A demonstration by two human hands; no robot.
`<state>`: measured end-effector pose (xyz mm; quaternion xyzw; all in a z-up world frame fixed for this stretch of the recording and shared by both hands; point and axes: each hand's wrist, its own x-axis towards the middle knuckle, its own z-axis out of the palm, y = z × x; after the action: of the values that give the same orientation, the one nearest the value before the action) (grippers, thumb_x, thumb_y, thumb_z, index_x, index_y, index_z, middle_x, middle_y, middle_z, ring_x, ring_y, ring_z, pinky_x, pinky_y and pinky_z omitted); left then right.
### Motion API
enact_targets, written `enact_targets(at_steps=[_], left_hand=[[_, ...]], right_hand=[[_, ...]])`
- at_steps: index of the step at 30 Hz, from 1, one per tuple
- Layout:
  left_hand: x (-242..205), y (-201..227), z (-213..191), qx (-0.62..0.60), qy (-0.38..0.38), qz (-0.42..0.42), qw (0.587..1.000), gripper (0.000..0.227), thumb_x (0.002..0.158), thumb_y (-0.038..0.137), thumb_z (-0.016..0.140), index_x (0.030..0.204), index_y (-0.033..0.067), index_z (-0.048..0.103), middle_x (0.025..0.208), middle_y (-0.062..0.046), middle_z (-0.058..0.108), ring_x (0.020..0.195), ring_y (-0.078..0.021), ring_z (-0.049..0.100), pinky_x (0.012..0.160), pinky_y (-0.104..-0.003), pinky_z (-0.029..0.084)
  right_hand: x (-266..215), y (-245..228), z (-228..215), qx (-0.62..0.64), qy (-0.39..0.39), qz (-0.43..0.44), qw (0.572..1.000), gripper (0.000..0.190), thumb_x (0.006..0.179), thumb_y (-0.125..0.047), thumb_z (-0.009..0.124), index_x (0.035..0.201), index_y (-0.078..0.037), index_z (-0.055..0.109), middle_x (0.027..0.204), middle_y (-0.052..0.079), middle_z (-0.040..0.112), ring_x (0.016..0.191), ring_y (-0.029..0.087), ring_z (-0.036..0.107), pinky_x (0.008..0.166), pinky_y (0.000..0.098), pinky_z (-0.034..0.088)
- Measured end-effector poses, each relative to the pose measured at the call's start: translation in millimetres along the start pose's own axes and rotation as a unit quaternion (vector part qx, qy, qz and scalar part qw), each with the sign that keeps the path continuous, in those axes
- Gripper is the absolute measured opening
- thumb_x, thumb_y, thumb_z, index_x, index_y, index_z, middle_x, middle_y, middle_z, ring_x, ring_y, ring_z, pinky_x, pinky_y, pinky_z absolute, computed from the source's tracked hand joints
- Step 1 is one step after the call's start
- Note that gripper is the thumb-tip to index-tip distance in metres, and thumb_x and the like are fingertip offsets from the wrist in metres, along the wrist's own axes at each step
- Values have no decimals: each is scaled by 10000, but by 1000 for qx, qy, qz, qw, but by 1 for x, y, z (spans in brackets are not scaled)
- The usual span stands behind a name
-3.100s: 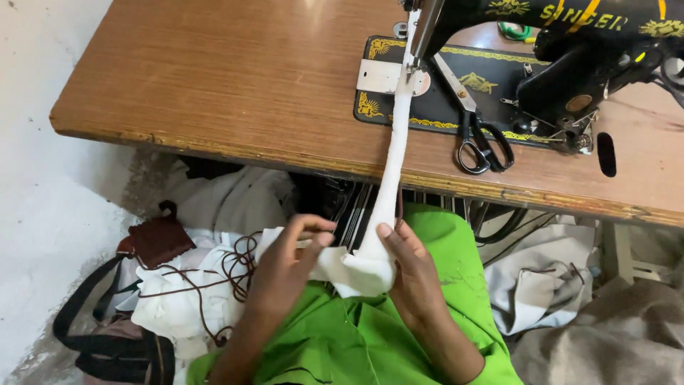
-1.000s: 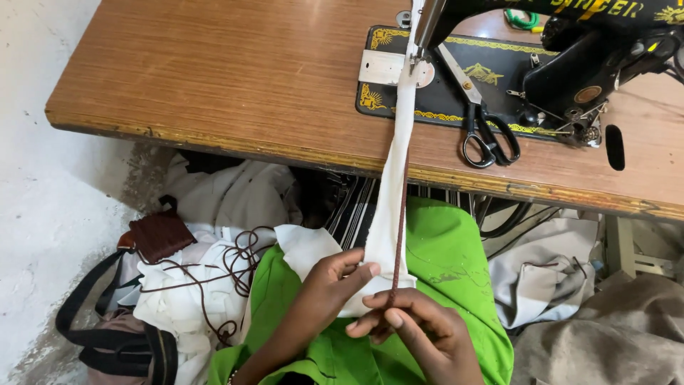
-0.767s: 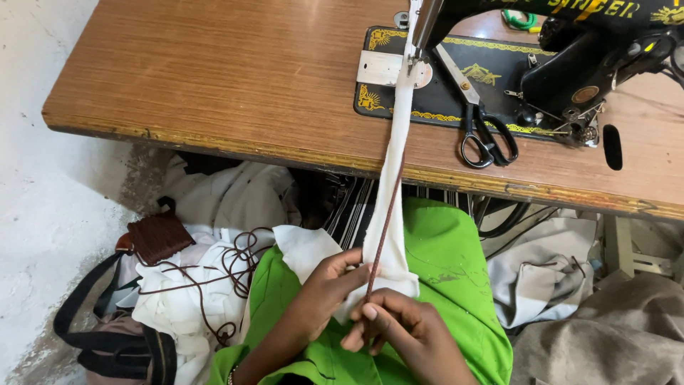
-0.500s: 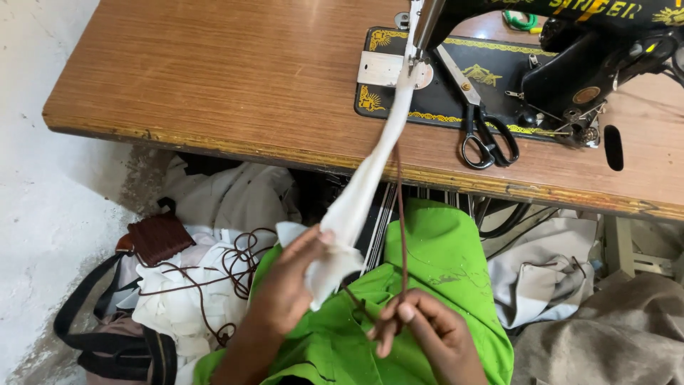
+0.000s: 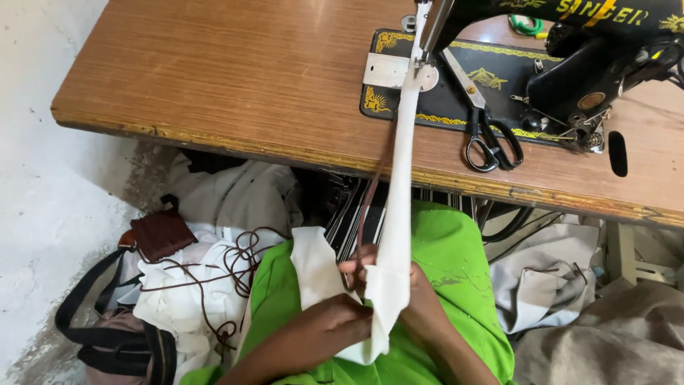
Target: Sewing a long white fabric strip using a sewing machine and folding the finished product.
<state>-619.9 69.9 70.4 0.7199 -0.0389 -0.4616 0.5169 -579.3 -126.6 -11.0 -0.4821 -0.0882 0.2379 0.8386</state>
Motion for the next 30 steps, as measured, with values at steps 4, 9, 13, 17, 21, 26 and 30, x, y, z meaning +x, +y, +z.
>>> enact_targets(at_steps=[4, 9, 13, 17, 21, 26, 30], left_hand=[[-26, -17, -26, 84, 53, 121, 988, 663, 969, 583, 604, 1535, 242, 657, 1713, 1, 458, 1520, -241, 509, 1181, -425, 402], [-20, -51, -51, 142, 53, 24, 988, 494, 845, 556, 793, 1220, 238, 746, 1142, 56, 784, 986, -96, 745, 765, -234, 606], [24, -142, -99, 325, 270, 49, 905, 457, 814, 161, 810, 1222, 339, 708, 1098, -70, 729, 1135, -292, 653, 891, -421, 514], [41, -243, -170, 178, 462, 21, 869, 494, 788, -109, 645, 1111, 234, 795, 988, 11, 854, 843, -199, 778, 727, -344, 559], [11, -420, -221, 260, 664, 42, 700, 505, 831, -15, 659, 1304, 118, 774, 1216, -134, 747, 1147, -372, 649, 1011, -456, 479], [-136, -392, -208, 165, 649, -206, 714, 374, 1126, 279, 472, 1234, 112, 790, 1085, -287, 790, 1041, -485, 721, 818, -571, 484], [-259, -291, -185, 219, 601, -256, 724, 357, 1104, 292, 464, 1303, 164, 731, 1177, -234, 756, 1102, -452, 717, 881, -547, 499]], right_hand=[[-10, -58, 55, 146, -37, 3, 989, 278, 1051, -298, 612, 946, -42, 634, 898, 134, 643, 822, 221, 613, 753, 332, 496], [-20, -107, 49, 269, -37, -20, 962, 231, 1068, -275, 660, 1066, -45, 637, 895, 68, 560, 816, 208, 502, 761, 331, 414], [-20, -178, 61, 295, -14, -61, 953, 262, 1099, -227, 627, 878, -145, 512, 736, -75, 485, 671, 67, 384, 650, 258, 299], [-19, -215, 26, 373, -4, -94, 923, 343, 1229, -122, 491, 888, -116, 523, 784, -29, 486, 726, 69, 391, 737, 218, 323], [-13, -229, -31, 496, -4, -144, 856, 185, 1174, 143, 588, 1100, -23, 552, 1016, 39, 561, 947, 125, 495, 883, 229, 420], [-9, -215, -69, 499, -22, -140, 855, 132, 1243, 107, 601, 1179, 1, 554, 1102, 79, 561, 1029, 172, 514, 951, 278, 445], [-12, -190, -53, 400, -1, -122, 909, 212, 1192, 41, 625, 1057, -90, 527, 982, -17, 533, 927, 84, 473, 950, 217, 370]])
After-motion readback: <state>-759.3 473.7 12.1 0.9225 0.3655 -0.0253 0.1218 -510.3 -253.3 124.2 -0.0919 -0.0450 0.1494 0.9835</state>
